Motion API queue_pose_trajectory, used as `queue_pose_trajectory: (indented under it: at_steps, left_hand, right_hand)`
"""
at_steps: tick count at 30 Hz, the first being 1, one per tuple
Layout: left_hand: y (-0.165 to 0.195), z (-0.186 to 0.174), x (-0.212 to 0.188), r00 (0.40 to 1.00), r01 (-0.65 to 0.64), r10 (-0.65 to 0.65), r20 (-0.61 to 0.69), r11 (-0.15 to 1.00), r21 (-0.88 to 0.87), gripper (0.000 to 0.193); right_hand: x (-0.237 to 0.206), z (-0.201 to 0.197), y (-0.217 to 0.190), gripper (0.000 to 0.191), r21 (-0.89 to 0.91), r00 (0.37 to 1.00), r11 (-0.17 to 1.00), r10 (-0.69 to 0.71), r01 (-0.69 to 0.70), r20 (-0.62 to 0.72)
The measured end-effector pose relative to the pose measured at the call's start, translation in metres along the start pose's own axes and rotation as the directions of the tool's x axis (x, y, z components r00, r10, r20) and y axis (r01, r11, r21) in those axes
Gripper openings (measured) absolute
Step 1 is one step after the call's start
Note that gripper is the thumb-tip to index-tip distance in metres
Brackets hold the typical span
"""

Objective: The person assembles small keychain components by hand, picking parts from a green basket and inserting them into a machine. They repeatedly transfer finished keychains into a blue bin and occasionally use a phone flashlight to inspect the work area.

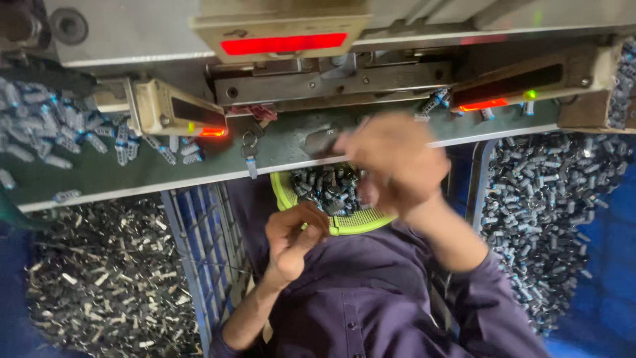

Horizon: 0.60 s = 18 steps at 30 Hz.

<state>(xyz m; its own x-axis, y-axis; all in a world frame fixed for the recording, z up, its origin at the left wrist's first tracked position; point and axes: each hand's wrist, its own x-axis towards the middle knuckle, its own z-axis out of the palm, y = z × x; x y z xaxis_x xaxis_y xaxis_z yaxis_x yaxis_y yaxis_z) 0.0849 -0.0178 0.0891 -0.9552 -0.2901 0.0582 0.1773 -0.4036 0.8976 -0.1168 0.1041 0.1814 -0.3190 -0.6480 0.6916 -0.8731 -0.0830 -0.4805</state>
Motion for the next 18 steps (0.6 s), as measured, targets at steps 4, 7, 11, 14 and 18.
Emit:
queue_pose_trajectory:
  at_steps: [4,7,11,14,18]
  left_hand:
    - [0.015,0.001,0.008,0.994,-0.106,0.102,0.041,0.991,0.087,0.019]
    - [0.026,0.006,0.010,0.994,-0.109,0.101,0.046,0.973,0.206,0.015]
    - [0.023,0.012,0.020,0.986,-0.093,0.131,-0.099,0.943,0.321,0.020]
    - [0.019,0.001,0.031,0.984,-0.163,0.173,0.036,0.810,0.563,0.023]
    - [0.018,-0.007,0.028,0.920,-0.348,0.372,0.121,0.636,0.689,0.025]
  right_hand:
    - [-0.079,0.051,-0.027,0.030,0.308,0.884,0.834,0.392,-0.458,0.255]
    - [-0.116,0.070,-0.042,0.009,0.485,0.753,0.618,0.643,-0.619,0.143]
    - [-0.127,0.075,-0.049,0.014,0.486,0.802,0.719,0.595,-0.498,-0.059]
    - [-0.127,0.077,-0.045,0.018,0.507,0.788,0.702,0.611,-0.500,-0.069]
    - [-0.135,0.078,-0.038,0.022,0.783,0.683,0.374,0.725,-0.497,0.088]
